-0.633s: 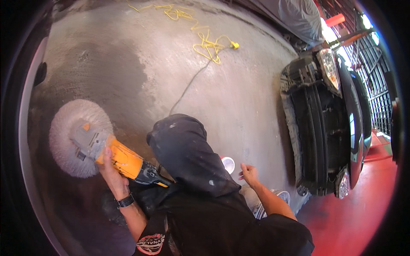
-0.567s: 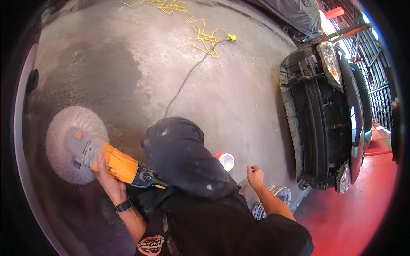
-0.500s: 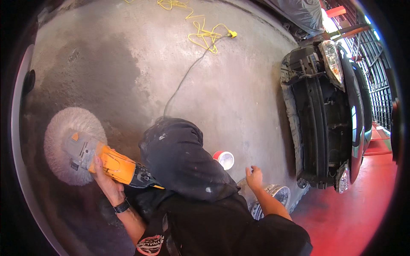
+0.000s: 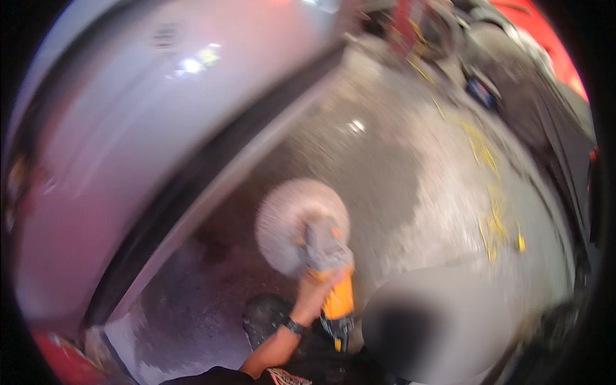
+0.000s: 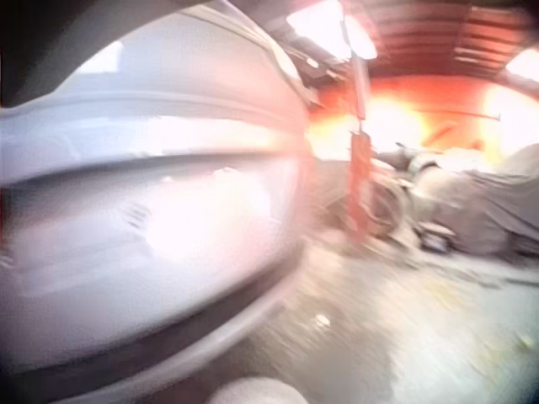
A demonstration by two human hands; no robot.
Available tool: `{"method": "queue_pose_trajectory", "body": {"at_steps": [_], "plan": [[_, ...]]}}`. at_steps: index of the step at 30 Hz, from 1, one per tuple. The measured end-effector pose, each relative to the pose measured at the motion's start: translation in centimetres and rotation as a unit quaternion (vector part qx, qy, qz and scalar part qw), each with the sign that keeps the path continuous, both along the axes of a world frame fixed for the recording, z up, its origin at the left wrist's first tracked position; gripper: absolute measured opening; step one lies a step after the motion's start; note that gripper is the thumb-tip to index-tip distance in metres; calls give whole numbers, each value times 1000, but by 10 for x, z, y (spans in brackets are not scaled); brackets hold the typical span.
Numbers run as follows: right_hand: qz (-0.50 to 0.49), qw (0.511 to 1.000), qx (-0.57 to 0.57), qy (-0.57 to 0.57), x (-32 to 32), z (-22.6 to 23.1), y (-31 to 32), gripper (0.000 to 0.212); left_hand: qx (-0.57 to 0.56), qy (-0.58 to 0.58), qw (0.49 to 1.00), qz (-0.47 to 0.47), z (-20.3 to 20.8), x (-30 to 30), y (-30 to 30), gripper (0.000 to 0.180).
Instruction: The person uses a rotary polisher with a buffing pad to polish the rear bumper of a silver car. They periodically pause to apply a polishing compound from a small container and wipe the surface with their fingers to check the finish.
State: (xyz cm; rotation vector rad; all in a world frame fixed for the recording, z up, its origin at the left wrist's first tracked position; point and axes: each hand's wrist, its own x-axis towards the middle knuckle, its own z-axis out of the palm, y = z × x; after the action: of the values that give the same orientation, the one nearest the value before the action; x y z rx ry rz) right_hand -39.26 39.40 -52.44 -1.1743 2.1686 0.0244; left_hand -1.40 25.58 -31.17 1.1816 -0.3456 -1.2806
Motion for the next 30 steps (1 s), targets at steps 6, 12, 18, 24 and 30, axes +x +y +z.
{"method": "queue_pose_trajectory", "body": {"at_steps": [6,12,18,24,30], "plan": [[53,998,-1,27,30,32,-90,63,3,3,1000,-30,10,2,-5,49],[75,996,-32,29,37,59,-129,66,-26,-27,999,-33,3,3,-7,62],[36,997,-68,29,17,102,-129,70,-15,-39,999,-34,9,7,-6,68],[-75,988,-136,5,-41,176,-113,73,-58,-54,997,-23,9,11,-8,71],[-137,946,-274,-109,-49,326,-140,76,-50,-82,995,-1,1,9,-10,77]]}}
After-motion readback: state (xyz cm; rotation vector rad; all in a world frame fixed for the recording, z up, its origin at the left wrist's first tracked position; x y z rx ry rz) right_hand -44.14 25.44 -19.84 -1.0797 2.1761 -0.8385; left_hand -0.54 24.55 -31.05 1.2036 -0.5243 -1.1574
